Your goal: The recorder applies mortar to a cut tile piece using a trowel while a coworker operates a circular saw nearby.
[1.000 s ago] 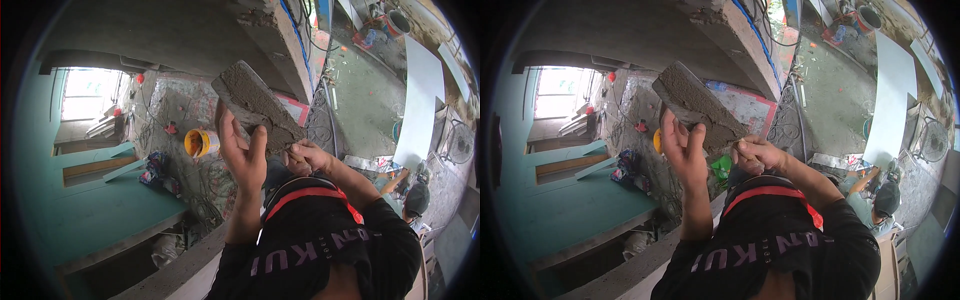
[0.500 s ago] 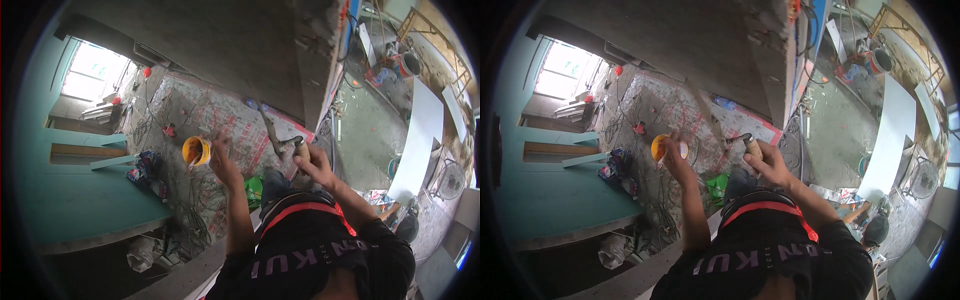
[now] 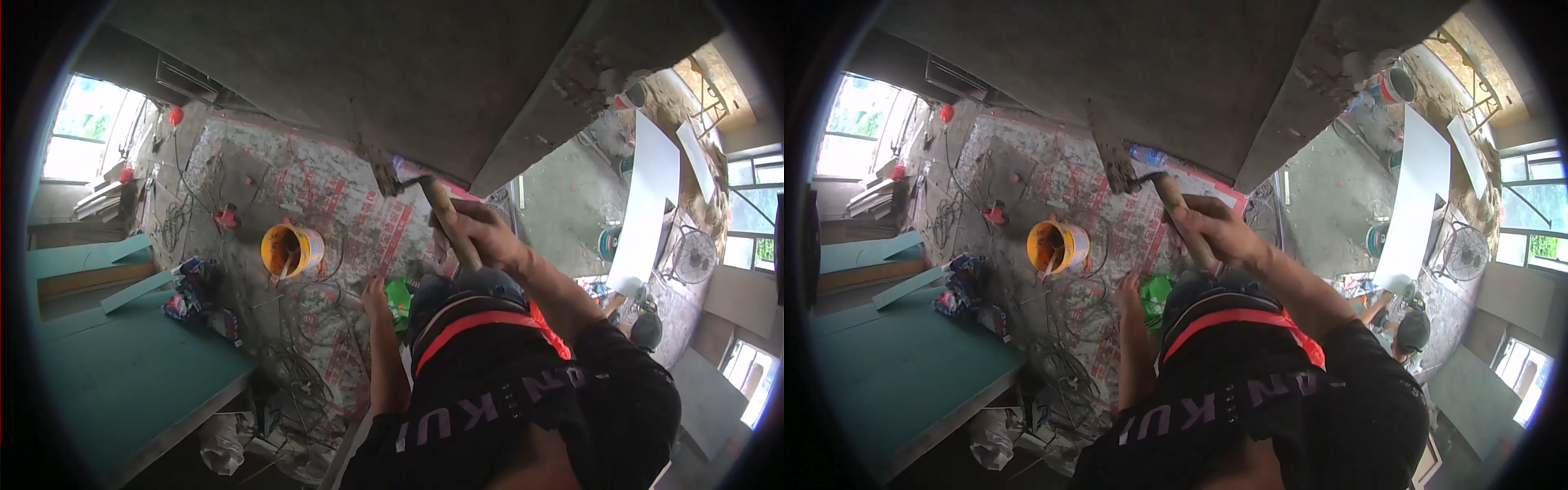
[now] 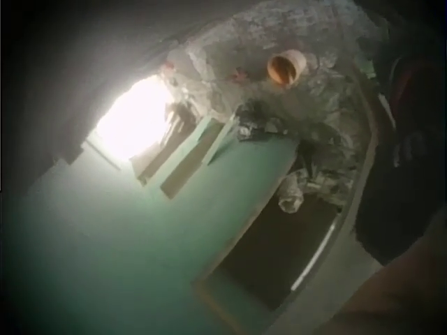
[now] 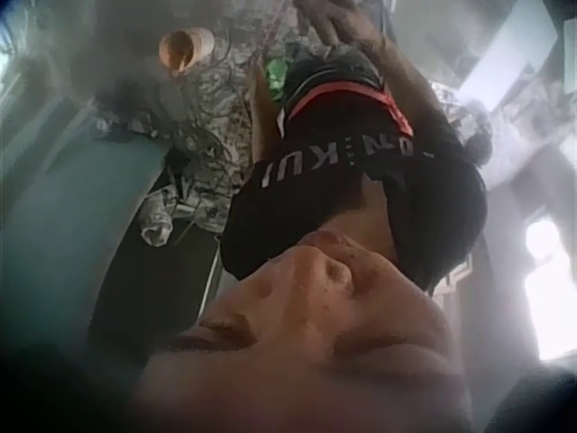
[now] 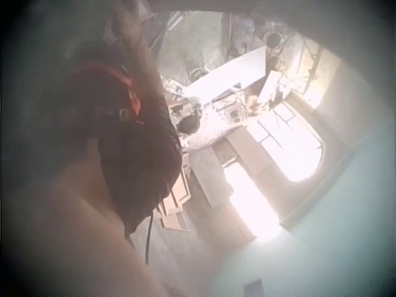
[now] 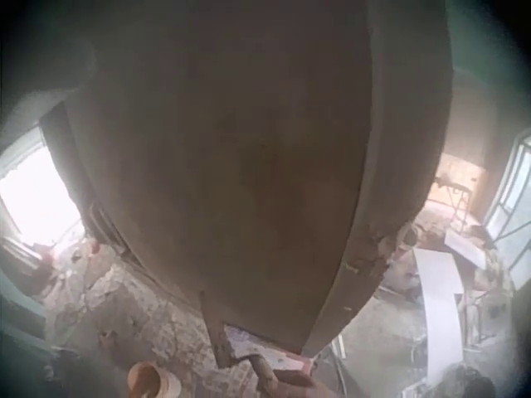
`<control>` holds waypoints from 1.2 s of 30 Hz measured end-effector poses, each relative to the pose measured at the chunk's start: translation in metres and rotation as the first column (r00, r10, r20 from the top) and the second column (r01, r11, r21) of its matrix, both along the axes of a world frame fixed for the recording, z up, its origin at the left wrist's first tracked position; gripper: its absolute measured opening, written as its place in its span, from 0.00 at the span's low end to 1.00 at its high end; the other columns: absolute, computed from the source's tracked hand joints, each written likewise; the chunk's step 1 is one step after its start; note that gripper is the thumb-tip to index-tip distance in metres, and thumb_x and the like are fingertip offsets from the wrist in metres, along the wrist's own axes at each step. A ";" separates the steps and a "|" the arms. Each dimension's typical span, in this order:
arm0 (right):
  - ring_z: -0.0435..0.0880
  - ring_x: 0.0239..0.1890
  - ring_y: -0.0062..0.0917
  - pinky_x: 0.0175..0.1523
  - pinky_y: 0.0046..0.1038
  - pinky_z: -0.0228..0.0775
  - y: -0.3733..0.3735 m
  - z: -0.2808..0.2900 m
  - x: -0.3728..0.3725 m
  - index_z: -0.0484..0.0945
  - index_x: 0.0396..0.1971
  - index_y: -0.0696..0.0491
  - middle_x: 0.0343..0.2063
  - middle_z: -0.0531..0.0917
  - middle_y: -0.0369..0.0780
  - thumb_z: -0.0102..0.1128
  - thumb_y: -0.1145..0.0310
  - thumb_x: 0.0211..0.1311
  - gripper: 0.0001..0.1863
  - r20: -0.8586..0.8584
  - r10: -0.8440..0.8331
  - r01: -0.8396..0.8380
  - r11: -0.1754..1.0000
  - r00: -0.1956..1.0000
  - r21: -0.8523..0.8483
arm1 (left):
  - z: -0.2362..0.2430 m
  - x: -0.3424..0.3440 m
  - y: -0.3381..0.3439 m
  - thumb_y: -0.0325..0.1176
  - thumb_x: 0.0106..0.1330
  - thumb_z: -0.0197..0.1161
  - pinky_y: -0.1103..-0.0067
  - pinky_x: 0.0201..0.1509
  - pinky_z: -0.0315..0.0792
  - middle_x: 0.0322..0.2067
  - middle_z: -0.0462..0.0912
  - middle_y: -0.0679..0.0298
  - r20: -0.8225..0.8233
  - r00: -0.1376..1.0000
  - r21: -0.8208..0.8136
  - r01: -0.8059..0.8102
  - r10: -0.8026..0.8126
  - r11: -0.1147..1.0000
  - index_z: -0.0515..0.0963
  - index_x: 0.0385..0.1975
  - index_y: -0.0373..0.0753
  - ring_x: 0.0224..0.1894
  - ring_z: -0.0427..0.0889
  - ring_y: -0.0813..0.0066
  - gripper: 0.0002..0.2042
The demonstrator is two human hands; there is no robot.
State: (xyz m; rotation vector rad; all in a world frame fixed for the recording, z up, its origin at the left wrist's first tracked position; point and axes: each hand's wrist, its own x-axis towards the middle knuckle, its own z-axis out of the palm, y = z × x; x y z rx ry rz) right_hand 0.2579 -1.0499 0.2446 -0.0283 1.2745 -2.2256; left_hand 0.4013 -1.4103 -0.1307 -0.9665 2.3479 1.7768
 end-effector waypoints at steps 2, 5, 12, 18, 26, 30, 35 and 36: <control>0.86 0.32 0.30 0.37 0.30 0.79 -0.009 -0.015 -0.025 0.76 0.50 0.62 0.32 0.82 0.42 0.64 0.50 0.73 0.27 0.080 -0.047 0.059 0.988 0.996 -0.145 | 0.019 -0.036 0.032 0.44 0.66 0.69 0.69 0.53 0.75 0.42 0.89 0.56 0.144 0.989 0.109 0.006 -0.022 0.994 0.86 0.49 0.34 0.47 0.85 0.63 0.20; 0.86 0.33 0.29 0.38 0.30 0.80 -0.041 0.000 -0.055 0.76 0.48 0.62 0.32 0.82 0.41 0.65 0.50 0.72 0.26 0.111 -0.009 0.024 0.991 0.994 -0.134 | 0.042 -0.066 0.004 0.43 0.66 0.70 0.70 0.52 0.75 0.40 0.89 0.58 0.202 0.977 0.175 -0.107 0.071 0.979 0.87 0.46 0.33 0.45 0.84 0.67 0.19; 0.84 0.35 0.21 0.40 0.26 0.77 -0.088 -0.006 -0.124 0.78 0.46 0.61 0.33 0.83 0.38 0.72 0.63 0.68 0.19 -0.152 0.088 -0.058 0.979 0.985 0.194 | 0.045 -0.111 -0.034 0.43 0.70 0.68 0.78 0.39 0.70 0.30 0.82 0.71 0.100 0.990 0.161 -0.119 0.104 0.980 0.86 0.44 0.30 0.32 0.75 0.80 0.18; 0.83 0.37 0.21 0.44 0.28 0.79 -0.126 -0.006 -0.220 0.78 0.45 0.60 0.35 0.81 0.37 0.76 0.69 0.62 0.18 -0.221 0.216 -0.175 0.966 0.951 0.191 | -0.003 -0.081 -0.068 0.47 0.67 0.71 0.69 0.51 0.77 0.42 0.90 0.52 0.304 0.930 -0.094 -0.186 0.206 0.978 0.87 0.47 0.29 0.44 0.87 0.65 0.23; 0.72 0.17 0.14 0.21 0.23 0.63 -0.223 -0.011 -0.334 0.75 0.36 0.55 0.21 0.77 0.32 0.72 0.64 0.68 0.13 -0.197 0.476 -0.375 0.839 0.857 0.393 | -0.019 -0.018 -0.059 0.51 0.69 0.67 0.67 0.35 0.76 0.25 0.87 0.59 0.413 0.716 -0.179 -0.542 0.563 0.821 0.86 0.27 0.32 0.31 0.87 0.64 0.23; 0.71 0.12 0.15 0.17 0.24 0.63 -0.281 -0.078 -0.381 0.76 0.34 0.54 0.16 0.74 0.32 0.68 0.57 0.71 0.16 -0.143 0.454 -0.349 0.819 0.880 0.456 | -0.028 -0.059 -0.042 0.52 0.70 0.62 0.62 0.41 0.78 0.27 0.88 0.52 0.662 0.666 -0.447 -0.018 0.344 0.894 0.89 0.27 0.36 0.34 0.89 0.54 0.23; 0.70 0.14 0.14 0.18 0.24 0.62 -0.370 -0.107 -0.437 0.73 0.29 0.50 0.16 0.72 0.29 0.64 0.52 0.74 0.19 -0.054 0.475 -0.378 0.759 0.878 0.530 | -0.055 -0.114 -0.052 0.48 0.70 0.56 0.55 0.50 0.79 0.40 0.89 0.46 0.412 0.754 -0.498 -0.283 0.511 0.820 0.89 0.37 0.42 0.43 0.88 0.42 0.18; 0.70 0.15 0.14 0.18 0.24 0.63 -0.391 -0.106 -0.451 0.74 0.29 0.50 0.16 0.73 0.29 0.64 0.51 0.74 0.20 0.005 0.512 -0.426 0.709 0.859 0.562 | -0.060 -0.128 -0.063 0.48 0.70 0.56 0.55 0.50 0.79 0.40 0.89 0.46 0.414 0.748 -0.488 -0.298 0.518 0.820 0.89 0.37 0.42 0.43 0.88 0.42 0.18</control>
